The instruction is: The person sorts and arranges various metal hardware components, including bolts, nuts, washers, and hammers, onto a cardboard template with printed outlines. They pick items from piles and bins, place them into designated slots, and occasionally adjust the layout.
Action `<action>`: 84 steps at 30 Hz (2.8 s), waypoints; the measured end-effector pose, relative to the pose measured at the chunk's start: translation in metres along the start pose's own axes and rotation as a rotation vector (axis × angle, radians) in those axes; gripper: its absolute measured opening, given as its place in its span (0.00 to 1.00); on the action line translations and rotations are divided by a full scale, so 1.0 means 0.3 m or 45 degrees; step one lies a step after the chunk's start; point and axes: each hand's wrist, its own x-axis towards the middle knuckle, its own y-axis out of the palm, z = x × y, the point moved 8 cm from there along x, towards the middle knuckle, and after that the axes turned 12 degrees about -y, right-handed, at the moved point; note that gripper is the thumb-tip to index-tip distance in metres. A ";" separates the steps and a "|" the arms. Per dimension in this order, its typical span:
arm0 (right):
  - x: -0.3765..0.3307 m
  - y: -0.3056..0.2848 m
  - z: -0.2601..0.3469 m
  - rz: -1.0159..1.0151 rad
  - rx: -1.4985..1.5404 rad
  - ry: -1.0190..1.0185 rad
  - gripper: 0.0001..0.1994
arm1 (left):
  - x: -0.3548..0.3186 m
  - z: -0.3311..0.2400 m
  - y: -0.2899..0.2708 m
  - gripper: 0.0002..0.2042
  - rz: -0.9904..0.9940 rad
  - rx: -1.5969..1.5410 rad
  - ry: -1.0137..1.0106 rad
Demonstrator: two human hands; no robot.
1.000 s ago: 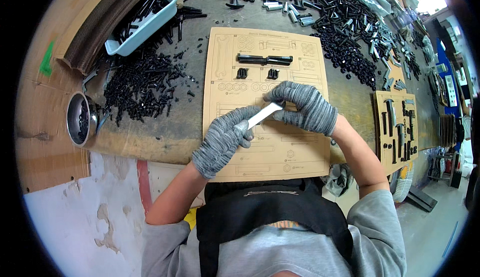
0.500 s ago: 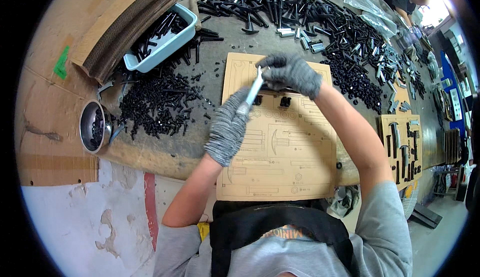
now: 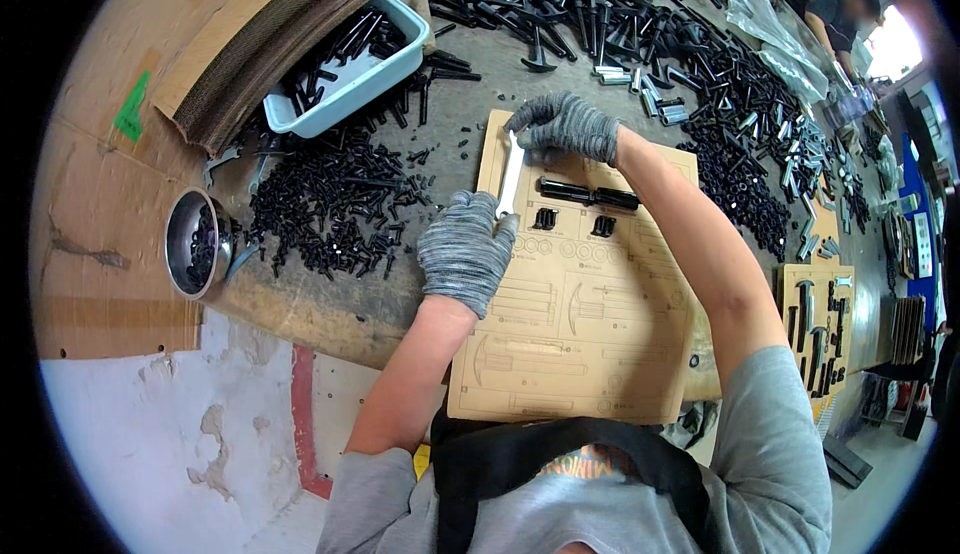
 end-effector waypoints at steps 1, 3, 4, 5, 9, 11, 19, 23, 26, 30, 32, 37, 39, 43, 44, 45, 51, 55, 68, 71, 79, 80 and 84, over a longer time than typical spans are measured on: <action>0.003 -0.001 0.004 -0.001 -0.050 -0.012 0.10 | 0.002 0.002 0.000 0.14 0.005 0.008 -0.012; 0.009 0.005 0.017 0.003 -0.148 -0.037 0.10 | 0.002 0.008 0.000 0.13 -0.013 -0.021 0.000; 0.029 0.008 0.025 -0.001 -0.310 -0.225 0.11 | 0.003 0.008 0.000 0.13 -0.005 -0.026 -0.005; 0.020 -0.010 0.020 -0.049 -0.500 -0.228 0.12 | 0.004 0.007 0.002 0.13 0.001 -0.032 -0.011; -0.021 0.053 0.106 -0.129 -1.147 -0.234 0.13 | 0.007 0.008 0.013 0.13 0.026 0.009 -0.063; -0.033 0.060 0.112 -0.220 -1.232 -0.304 0.14 | 0.007 0.007 0.011 0.14 0.054 -0.013 -0.086; -0.066 0.314 0.281 -0.168 -1.303 -0.494 0.10 | -0.077 0.234 -0.173 0.12 -0.156 -0.343 -0.038; -0.022 0.549 0.251 0.122 -1.355 -0.630 0.09 | -0.104 0.440 -0.217 0.11 -0.200 -0.173 -0.155; 0.055 0.662 0.199 0.126 -1.493 -0.611 0.08 | -0.112 0.454 -0.193 0.13 -0.060 -0.120 -0.222; 0.059 0.708 0.211 0.159 -1.493 -0.391 0.11 | -0.095 0.409 -0.154 0.12 0.057 0.092 -0.327; 0.075 0.746 0.193 0.173 -1.504 -0.329 0.10 | -0.087 0.453 -0.133 0.13 0.012 0.180 -0.345; 0.059 0.703 0.191 0.120 -1.437 -0.254 0.11 | -0.055 0.410 -0.140 0.14 0.059 0.152 -0.320; 0.045 0.691 0.209 0.113 -1.423 -0.264 0.12 | -0.060 0.405 -0.149 0.13 0.039 0.156 -0.280; -0.135 0.526 0.277 -0.137 -1.390 -0.504 0.09 | -0.073 0.442 -0.153 0.15 0.001 -0.015 -0.237; -0.223 0.444 0.264 -0.264 -1.337 -0.501 0.08 | -0.095 0.355 -0.198 0.15 -0.074 0.017 -0.181; -0.322 0.347 0.267 -0.394 -1.301 -0.512 0.07 | -0.096 0.363 -0.202 0.14 -0.083 -0.048 -0.172; -0.731 -0.254 0.103 -1.020 -1.343 -0.344 0.08 | -0.079 0.256 -0.204 0.10 -0.070 -0.357 -0.110; -0.891 -0.451 0.059 -1.247 -1.176 -0.056 0.08 | -0.080 0.150 -0.182 0.10 -0.098 -0.316 0.057; -0.970 -0.364 -0.188 -1.551 -0.709 -0.245 0.08 | 0.328 0.151 -0.183 0.17 -0.081 0.090 0.030; -0.986 -0.352 -0.204 -1.549 -0.779 -0.217 0.08 | 0.496 0.127 -0.098 0.18 0.029 0.373 -0.062; -0.981 -0.347 -0.194 -1.545 -0.757 -0.217 0.07 | 0.644 -0.007 0.009 0.15 -0.047 0.486 0.002; -0.979 -0.349 -0.194 -1.551 -0.780 -0.230 0.07 | 0.688 -0.012 0.037 0.15 -0.121 0.478 0.127; -0.965 -0.328 -0.158 -1.522 -0.772 -0.250 0.06 | 0.781 -0.082 0.117 0.15 0.090 0.974 0.252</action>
